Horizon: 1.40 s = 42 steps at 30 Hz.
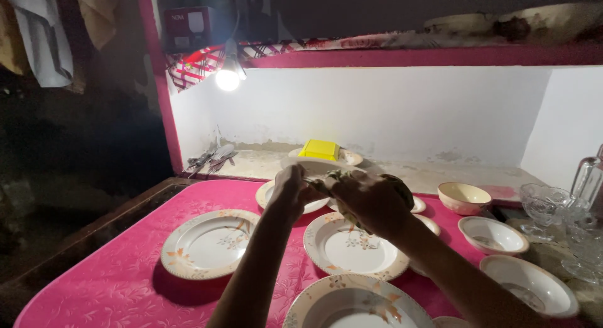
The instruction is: Cleaning and wiping ceramic plates and bowls with a cloth on a table.
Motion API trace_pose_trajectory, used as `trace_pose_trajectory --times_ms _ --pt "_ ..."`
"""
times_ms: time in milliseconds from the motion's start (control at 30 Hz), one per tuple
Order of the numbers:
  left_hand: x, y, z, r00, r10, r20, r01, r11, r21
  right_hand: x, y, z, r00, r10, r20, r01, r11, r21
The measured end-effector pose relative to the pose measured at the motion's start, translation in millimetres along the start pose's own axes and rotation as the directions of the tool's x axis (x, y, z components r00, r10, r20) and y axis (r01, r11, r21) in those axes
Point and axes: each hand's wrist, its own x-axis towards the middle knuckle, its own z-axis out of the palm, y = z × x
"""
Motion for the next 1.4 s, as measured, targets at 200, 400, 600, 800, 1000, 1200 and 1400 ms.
trace_pose_trajectory --times_ms 200,400,600,800,1000,1200,1400 --pt "-7.9 24.8 -55.5 0.928 0.051 0.369 -0.089 0.992 0.087 -13.7 6.8 -15.1 0.999 -0.029 -0.018 0.03 1.0 0.007" --pt "-15.0 50.3 -83.2 0.942 0.0 0.336 -0.032 0.996 0.088 -60.1 30.1 6.6 0.91 0.404 0.097 -0.413 0.851 0.326" --pt "-27.8 56.7 -59.1 0.888 -0.053 0.456 -0.079 0.961 0.266 -94.1 86.5 74.7 0.569 0.819 -0.075 -0.795 0.571 0.203" --pt "-34.8 35.4 3.3 0.975 -0.011 0.22 -0.097 0.875 0.473 21.0 -29.4 34.9 0.889 0.345 -0.302 -0.272 0.927 0.258" --pt "-38.5 52.2 -9.9 0.986 0.169 -0.007 -0.15 0.891 0.429 -11.7 -7.1 53.9 0.822 0.273 0.499 -0.532 0.682 0.502" --pt "-43.1 22.1 12.0 0.991 -0.016 0.133 -0.083 0.708 0.701 -27.3 -1.6 83.0 0.902 0.424 0.084 -0.396 0.733 0.553" --pt "3.6 -0.1 -37.4 0.97 0.224 -0.097 -0.168 0.902 0.397 11.4 -48.9 13.6 0.851 0.381 0.362 -0.511 0.439 0.739"
